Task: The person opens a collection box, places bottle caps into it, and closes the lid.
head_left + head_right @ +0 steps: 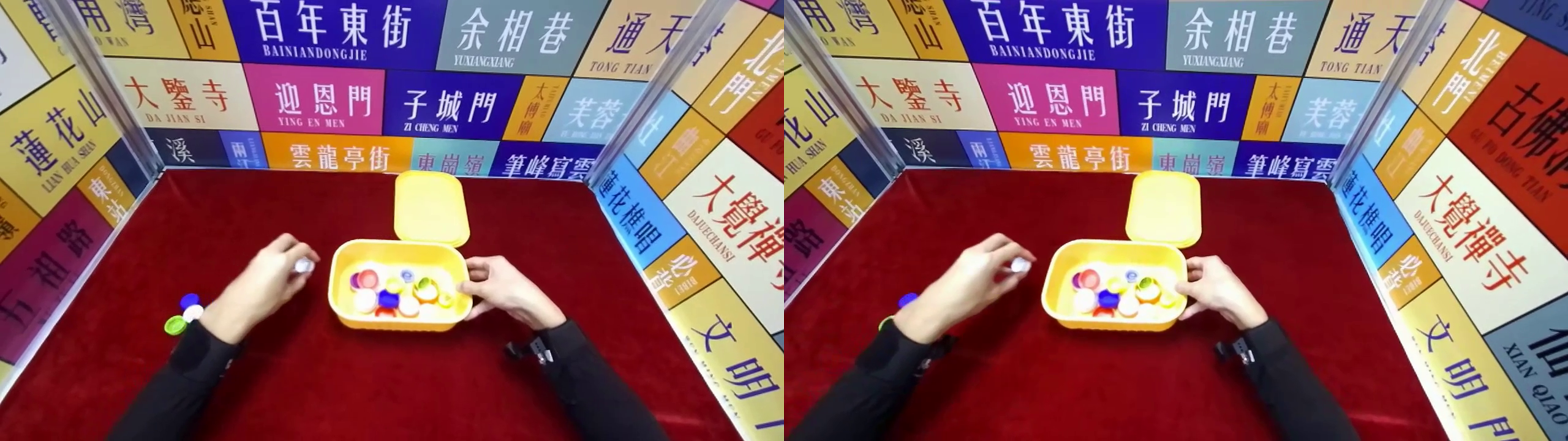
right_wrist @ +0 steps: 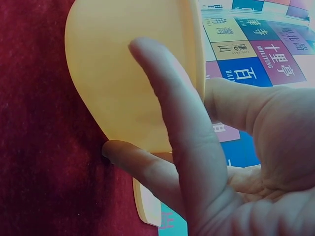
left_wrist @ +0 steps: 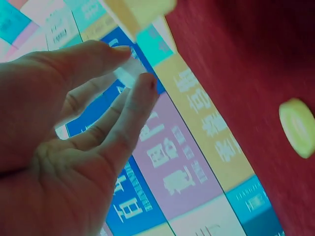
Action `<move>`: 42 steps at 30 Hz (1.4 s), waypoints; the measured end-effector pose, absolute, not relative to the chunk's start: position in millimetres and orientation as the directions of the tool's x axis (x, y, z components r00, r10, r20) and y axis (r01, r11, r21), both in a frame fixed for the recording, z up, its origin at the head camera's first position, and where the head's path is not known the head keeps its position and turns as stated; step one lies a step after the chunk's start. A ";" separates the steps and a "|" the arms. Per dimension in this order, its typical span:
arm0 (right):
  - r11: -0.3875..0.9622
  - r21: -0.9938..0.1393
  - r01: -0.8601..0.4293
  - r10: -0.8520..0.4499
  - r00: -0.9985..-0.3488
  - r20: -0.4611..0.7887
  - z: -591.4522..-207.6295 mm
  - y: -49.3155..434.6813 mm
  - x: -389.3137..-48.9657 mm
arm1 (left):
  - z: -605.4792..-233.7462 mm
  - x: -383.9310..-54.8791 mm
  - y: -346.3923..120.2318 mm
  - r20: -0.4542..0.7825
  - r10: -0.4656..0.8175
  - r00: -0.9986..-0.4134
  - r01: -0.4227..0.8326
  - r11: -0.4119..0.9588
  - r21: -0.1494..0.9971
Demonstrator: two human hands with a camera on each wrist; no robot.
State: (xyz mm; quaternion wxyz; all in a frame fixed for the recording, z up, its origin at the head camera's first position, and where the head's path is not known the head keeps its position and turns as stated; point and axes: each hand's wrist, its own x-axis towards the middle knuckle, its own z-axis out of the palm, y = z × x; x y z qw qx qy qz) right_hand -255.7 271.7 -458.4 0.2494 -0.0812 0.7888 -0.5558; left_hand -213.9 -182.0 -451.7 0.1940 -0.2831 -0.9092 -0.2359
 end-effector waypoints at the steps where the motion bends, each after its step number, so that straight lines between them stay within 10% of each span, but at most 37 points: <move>1: 0.368 -0.918 0.150 -0.406 -0.862 -0.304 -458.5 271.7 -255.2 | -451.3 -212.9 -177.5 0.486 0.432 -0.759 0.614 0.723 0.317; 15: 0.361 -0.920 0.153 -0.390 -0.871 -0.298 -455.9 273.5 -256.1 | -446.8 -204.7 -129.5 0.456 0.601 -0.656 0.738 0.637 0.221; 42: 0.367 -0.918 0.152 -0.401 -0.864 -0.303 -458.9 272.1 -255.1 | -450.8 -197.1 -132.1 0.429 0.581 -0.692 0.699 0.688 0.194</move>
